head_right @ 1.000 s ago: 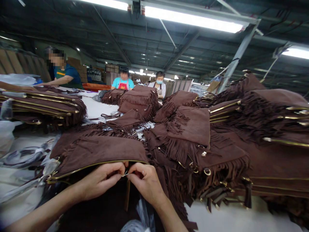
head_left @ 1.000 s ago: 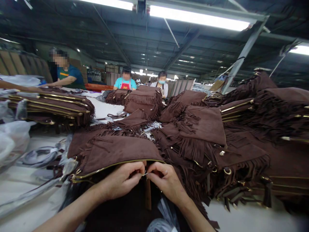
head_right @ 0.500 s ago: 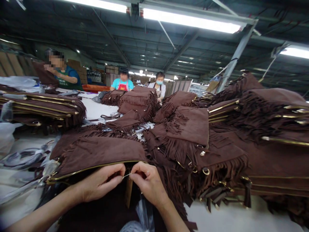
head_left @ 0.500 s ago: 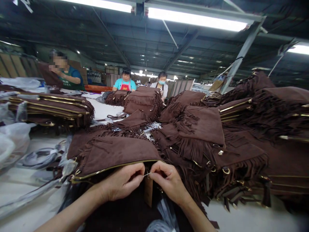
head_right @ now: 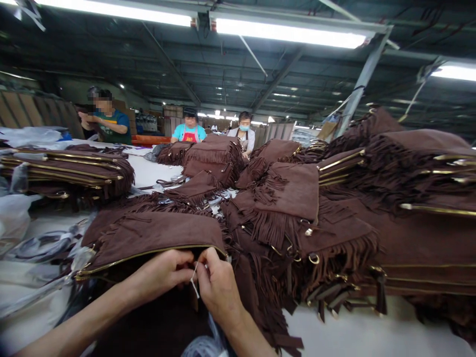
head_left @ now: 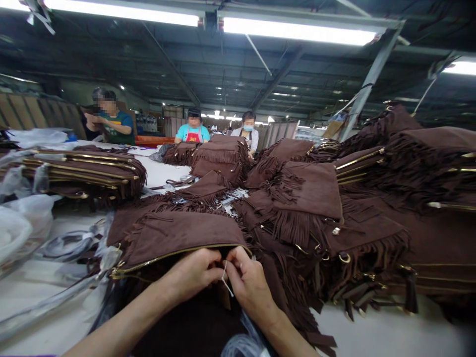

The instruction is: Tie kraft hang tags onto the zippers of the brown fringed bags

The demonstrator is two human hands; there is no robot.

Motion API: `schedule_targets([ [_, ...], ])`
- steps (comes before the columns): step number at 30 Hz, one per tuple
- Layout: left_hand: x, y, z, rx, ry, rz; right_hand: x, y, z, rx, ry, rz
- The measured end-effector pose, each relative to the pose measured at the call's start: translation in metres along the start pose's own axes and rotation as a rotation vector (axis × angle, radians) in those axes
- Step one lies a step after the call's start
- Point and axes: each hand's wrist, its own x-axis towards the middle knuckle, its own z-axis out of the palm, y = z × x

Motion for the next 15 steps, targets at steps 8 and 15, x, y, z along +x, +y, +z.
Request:
schedule_targets([
  [8, -0.003, 0.015, 0.003, 0.146, 0.118, 0.002, -0.003, -0.001, 0.005, -0.011, 0.022, 0.022],
  [15, -0.007, 0.021, 0.002, 0.203, 0.162, 0.017, -0.007, -0.005, 0.004, -0.008, -0.006, 0.088],
])
